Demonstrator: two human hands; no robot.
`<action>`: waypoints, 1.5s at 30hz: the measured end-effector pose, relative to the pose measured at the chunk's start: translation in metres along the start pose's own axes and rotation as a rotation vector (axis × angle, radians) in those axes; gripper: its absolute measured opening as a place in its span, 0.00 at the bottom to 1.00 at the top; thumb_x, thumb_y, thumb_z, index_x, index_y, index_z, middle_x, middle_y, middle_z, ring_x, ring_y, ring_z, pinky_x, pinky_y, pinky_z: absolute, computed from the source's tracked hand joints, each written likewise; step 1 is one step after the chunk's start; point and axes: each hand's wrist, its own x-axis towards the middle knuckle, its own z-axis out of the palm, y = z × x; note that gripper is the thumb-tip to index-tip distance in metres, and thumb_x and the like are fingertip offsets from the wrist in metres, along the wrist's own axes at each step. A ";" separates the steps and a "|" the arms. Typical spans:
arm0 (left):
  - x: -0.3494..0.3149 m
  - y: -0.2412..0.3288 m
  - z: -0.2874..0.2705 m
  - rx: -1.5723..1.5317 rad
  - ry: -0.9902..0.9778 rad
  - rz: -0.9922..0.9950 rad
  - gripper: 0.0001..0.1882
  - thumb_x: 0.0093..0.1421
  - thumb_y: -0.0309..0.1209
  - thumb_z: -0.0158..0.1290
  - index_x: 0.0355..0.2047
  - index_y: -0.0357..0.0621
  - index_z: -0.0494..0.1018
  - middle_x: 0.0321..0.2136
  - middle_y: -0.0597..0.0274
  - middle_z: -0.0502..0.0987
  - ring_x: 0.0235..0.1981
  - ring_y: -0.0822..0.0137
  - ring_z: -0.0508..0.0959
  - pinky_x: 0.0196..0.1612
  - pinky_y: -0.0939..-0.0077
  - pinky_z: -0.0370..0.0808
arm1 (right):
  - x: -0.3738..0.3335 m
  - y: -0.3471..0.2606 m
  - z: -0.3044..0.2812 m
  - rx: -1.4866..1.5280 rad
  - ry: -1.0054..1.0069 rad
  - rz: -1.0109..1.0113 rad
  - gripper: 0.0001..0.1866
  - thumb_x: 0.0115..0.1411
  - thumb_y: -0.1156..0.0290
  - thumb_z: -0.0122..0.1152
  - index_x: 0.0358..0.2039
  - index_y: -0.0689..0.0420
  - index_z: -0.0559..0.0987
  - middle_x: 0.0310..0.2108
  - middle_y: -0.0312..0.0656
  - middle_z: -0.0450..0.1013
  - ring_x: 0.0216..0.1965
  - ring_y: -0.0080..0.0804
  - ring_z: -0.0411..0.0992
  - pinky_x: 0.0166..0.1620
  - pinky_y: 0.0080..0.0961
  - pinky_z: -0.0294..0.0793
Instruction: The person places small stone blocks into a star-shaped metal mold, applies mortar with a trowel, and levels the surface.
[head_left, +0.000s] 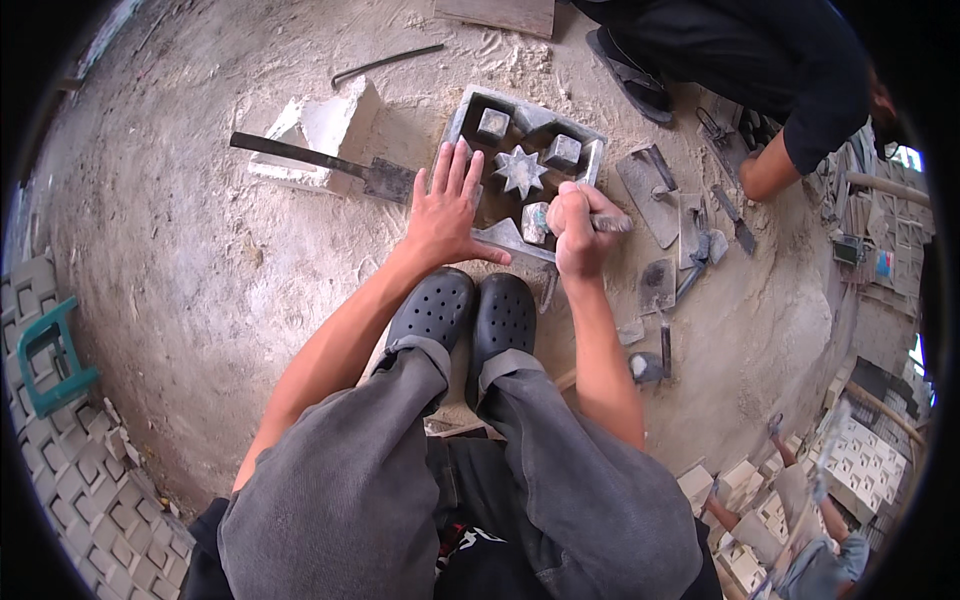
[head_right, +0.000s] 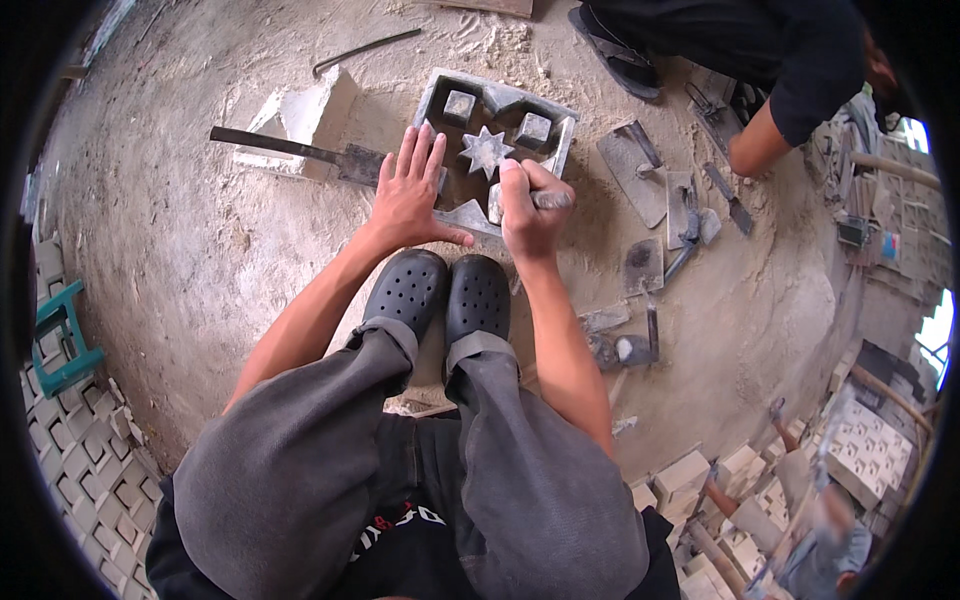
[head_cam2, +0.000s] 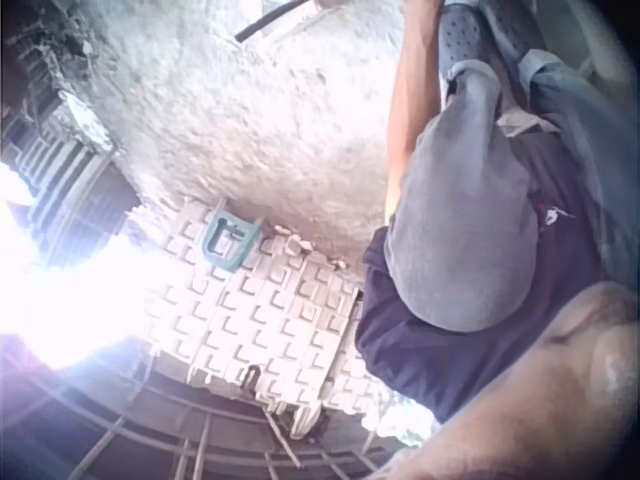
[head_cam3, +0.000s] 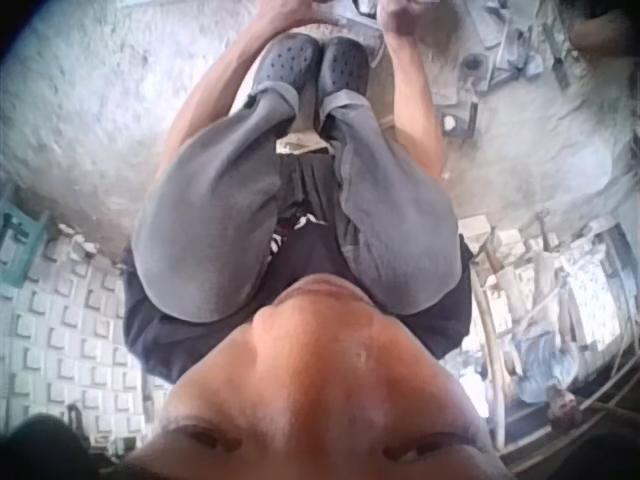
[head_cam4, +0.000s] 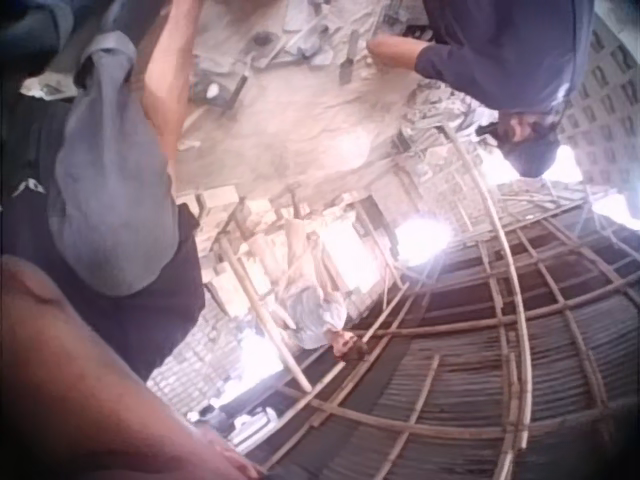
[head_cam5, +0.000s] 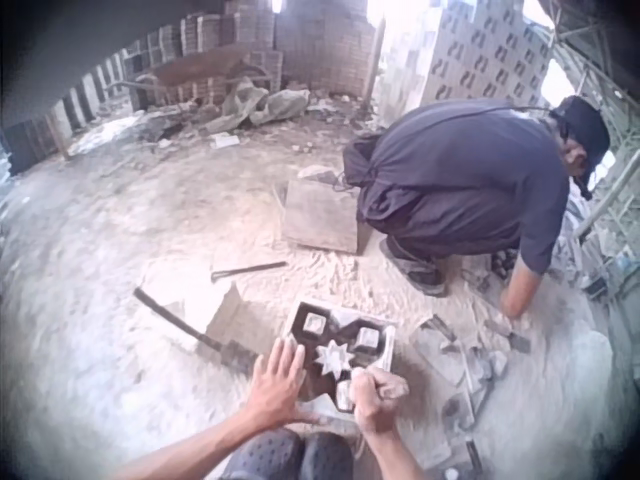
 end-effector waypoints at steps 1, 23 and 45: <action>0.001 0.001 -0.001 -0.014 -0.022 0.019 0.82 0.24 0.79 0.59 0.70 0.33 0.43 0.71 0.40 0.42 0.73 0.45 0.41 0.66 0.38 0.51 | -0.001 0.006 0.000 -0.085 0.000 -0.053 0.21 0.62 0.73 0.55 0.13 0.60 0.61 0.13 0.25 0.56 0.19 0.13 0.53 0.21 0.24 0.51; 0.011 -0.017 -0.006 -0.242 -0.156 0.121 0.83 0.27 0.74 0.64 0.68 0.23 0.38 0.69 0.32 0.39 0.72 0.39 0.37 0.72 0.55 0.43 | 0.015 0.040 -0.021 -0.033 -0.233 0.072 0.19 0.61 0.68 0.55 0.13 0.58 0.68 0.12 0.27 0.60 0.15 0.14 0.55 0.20 0.22 0.53; 0.012 -0.021 -0.012 -0.325 -0.201 0.112 0.81 0.27 0.58 0.74 0.69 0.31 0.35 0.70 0.36 0.36 0.72 0.41 0.33 0.72 0.55 0.42 | 0.041 -0.007 0.004 0.147 -0.579 0.091 0.21 0.65 0.70 0.46 0.13 0.58 0.60 0.13 0.29 0.54 0.16 0.17 0.51 0.22 0.22 0.50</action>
